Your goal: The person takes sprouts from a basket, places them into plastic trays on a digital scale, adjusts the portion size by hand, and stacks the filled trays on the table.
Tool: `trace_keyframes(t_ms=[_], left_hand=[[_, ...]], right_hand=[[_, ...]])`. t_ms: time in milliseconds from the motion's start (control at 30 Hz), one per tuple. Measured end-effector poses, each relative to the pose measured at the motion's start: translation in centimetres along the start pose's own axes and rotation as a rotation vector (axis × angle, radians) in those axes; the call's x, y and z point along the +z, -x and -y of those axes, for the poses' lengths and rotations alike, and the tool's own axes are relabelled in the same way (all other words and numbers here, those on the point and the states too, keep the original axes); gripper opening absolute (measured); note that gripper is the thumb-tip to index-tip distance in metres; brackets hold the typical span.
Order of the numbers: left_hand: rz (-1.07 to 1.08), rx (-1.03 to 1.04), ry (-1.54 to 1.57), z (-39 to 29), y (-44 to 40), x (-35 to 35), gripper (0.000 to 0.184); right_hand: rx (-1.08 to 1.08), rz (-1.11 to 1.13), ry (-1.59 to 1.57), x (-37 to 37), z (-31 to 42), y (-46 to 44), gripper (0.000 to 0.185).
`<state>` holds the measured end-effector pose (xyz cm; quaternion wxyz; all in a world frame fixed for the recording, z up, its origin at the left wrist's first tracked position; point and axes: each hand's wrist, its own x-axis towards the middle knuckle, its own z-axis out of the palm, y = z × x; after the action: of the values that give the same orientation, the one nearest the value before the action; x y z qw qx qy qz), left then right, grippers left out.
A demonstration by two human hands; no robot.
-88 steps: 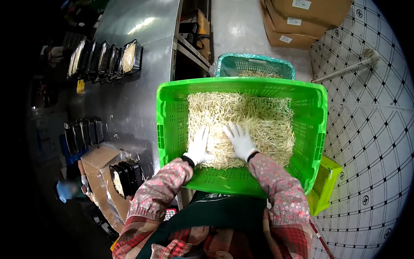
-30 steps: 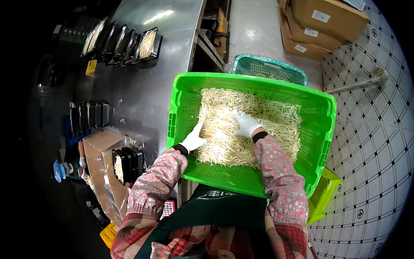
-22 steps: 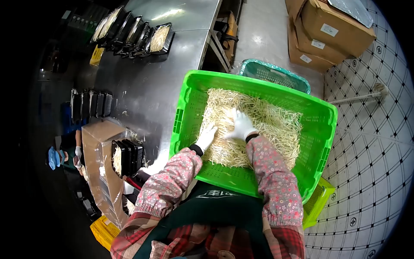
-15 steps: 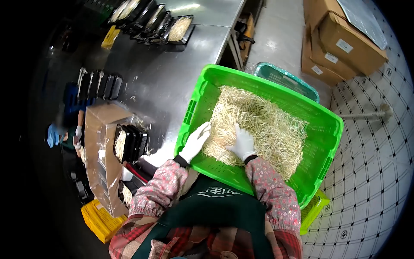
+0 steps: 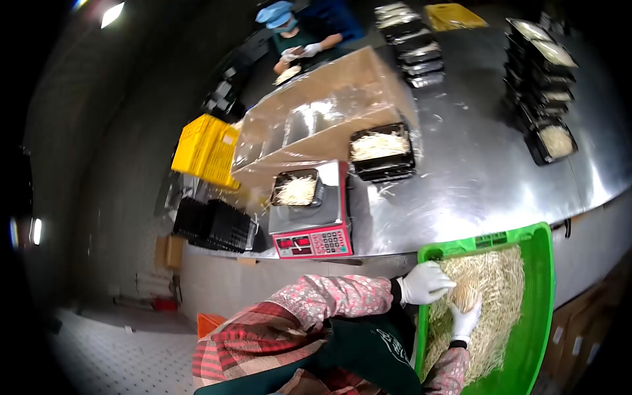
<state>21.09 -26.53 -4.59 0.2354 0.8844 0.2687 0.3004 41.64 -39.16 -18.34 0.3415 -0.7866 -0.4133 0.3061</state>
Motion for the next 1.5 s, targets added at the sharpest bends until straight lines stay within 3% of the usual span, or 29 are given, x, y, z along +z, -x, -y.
trace_keyframes(t_ms=[33, 100, 133, 200, 267, 333, 400, 433, 500, 533, 567, 633, 700, 767, 867, 900, 933, 967, 1000, 1033, 1100, 1233, 1300, 1333, 1400, 1500], left_hand=[[0.010, 0.005, -0.008, 0.3, 0.5, 0.4, 0.024], [-0.088, 0.052, -0.019, 0.0, 0.8, 0.3, 0.027], [-0.173, 0.127, -0.051, 0.1, 1.1, 0.4, 0.031], [-0.087, 0.017, 0.110, -0.2, 1.7, 0.8, 0.036], [0.009, -0.061, 0.246, -1.3, 2.4, -1.3, 0.037], [0.106, -0.088, 0.379, -2.1, 3.0, -5.6, 0.036], [0.077, -0.049, 0.369, -2.5, 4.0, -10.4, 0.033], [0.017, -0.008, 0.353, -2.3, 4.5, -13.1, 0.032], [0.075, -0.131, 0.338, -2.4, 5.6, -20.4, 0.032], [-0.069, -0.130, 0.231, -0.5, 7.5, -21.7, 0.032], [-0.215, -0.125, 0.126, 1.6, 9.2, -23.0, 0.032], [-0.430, -0.295, 0.314, 2.6, 11.6, -30.5, 0.033], [-0.748, -0.347, -0.016, 6.7, 15.6, -33.5, 0.032], [-0.797, -0.481, -0.161, 8.5, 18.4, -38.7, 0.038], [-0.895, -0.614, 0.086, 14.4, 22.2, -38.6, 0.041], [-0.737, -0.494, -0.402, 17.1, 23.9, -38.5, 0.042], [-0.864, -0.565, 0.021, 19.6, 24.8, -37.5, 0.042], [-0.906, -0.592, 0.247, 20.4, 24.8, -37.2, 0.042], [-0.963, -0.619, 0.468, 21.2, 24.8, -37.0, 0.042], [-0.934, -0.570, 0.446, 21.2, 24.4, -37.1, 0.043], [-0.844, -0.565, 0.467, 20.0, 23.1, -38.0, 0.047], [-0.869, -0.565, 0.507, 20.1, 22.0, -37.2, 0.048], [-0.697, -0.654, 0.101, 19.3, 21.9, -37.4, 0.050], [-0.697, -0.657, 0.105, 19.6, 21.9, -37.2, 0.050], [-0.397, -0.574, -0.545, 20.0, 21.8, -37.0, 0.050], [-0.356, -0.617, -0.590, 19.7, 21.4, -36.6, 0.046]], right_hand=[[-0.108, -0.027, 0.025, 1.1, -1.3, -0.5, 0.102], [0.130, 0.139, -0.477, 1.2, -1.2, -1.2, 0.094], [0.145, 0.146, -0.373, -0.1, -0.7, -1.4, 0.089], [0.157, 0.084, -0.185, -1.6, -0.4, -1.8, 0.078], [0.098, 0.009, -0.408, -3.1, -0.2, -1.8, 0.073], [0.076, -0.045, -0.510, -3.6, -0.6, -1.2, 0.071], [0.226, 0.039, -0.520, -3.6, -2.8, -1.5, 0.066], [0.197, 0.007, -0.361, -4.3, -2.8, -1.3, 0.061], [0.156, -0.142, -0.427, -5.2, -2.9, -1.8, 0.057], [0.038, -0.155, -0.468, -6.3, 1.7, -0.5, 0.054], [0.033, -0.154, -0.342, -7.3, 1.8, -1.4, 0.054], [-0.111, -0.130, -0.396, -8.1, 10.2, -0.8, 0.063], [-0.368, -0.044, -0.489, -6.8, 20.2, 0.0, 0.075], [-0.446, 0.157, -0.459, -4.6, 28.9, -0.2, 0.082], [-0.488, 0.326, -0.465, -0.3, 36.3, -0.3, 0.077], [-0.460, 0.411, -0.419, 2.0, 40.7, 0.5, 0.075], [-0.520, 0.432, -0.277, 4.6, 44.3, 1.1, 0.074], [-0.577, 0.453, -0.133, 7.3, 47.5, 1.5, 0.072], [-0.801, 0.436, 0.013, 10.4, 50.0, 1.5, 0.073], [-1.021, 0.419, 0.164, 13.5, 52.0, 1.5, 0.074], [-1.218, 0.446, 0.346, 19.1, 55.5, 2.5, 0.070], [-1.377, 0.518, 0.742, 29.9, 56.9, 3.0, 0.065], [-1.398, 0.486, 0.698, 33.4, 54.8, 4.0, 0.067], [-1.347, 0.458, 0.709, 34.2, 54.2, 4.0, 0.069], [-1.327, 0.479, 0.647, 34.3, 53.2, 3.5, 0.070], [-1.285, 0.613, 0.467, 32.4, 53.0, 1.9, 0.078]])
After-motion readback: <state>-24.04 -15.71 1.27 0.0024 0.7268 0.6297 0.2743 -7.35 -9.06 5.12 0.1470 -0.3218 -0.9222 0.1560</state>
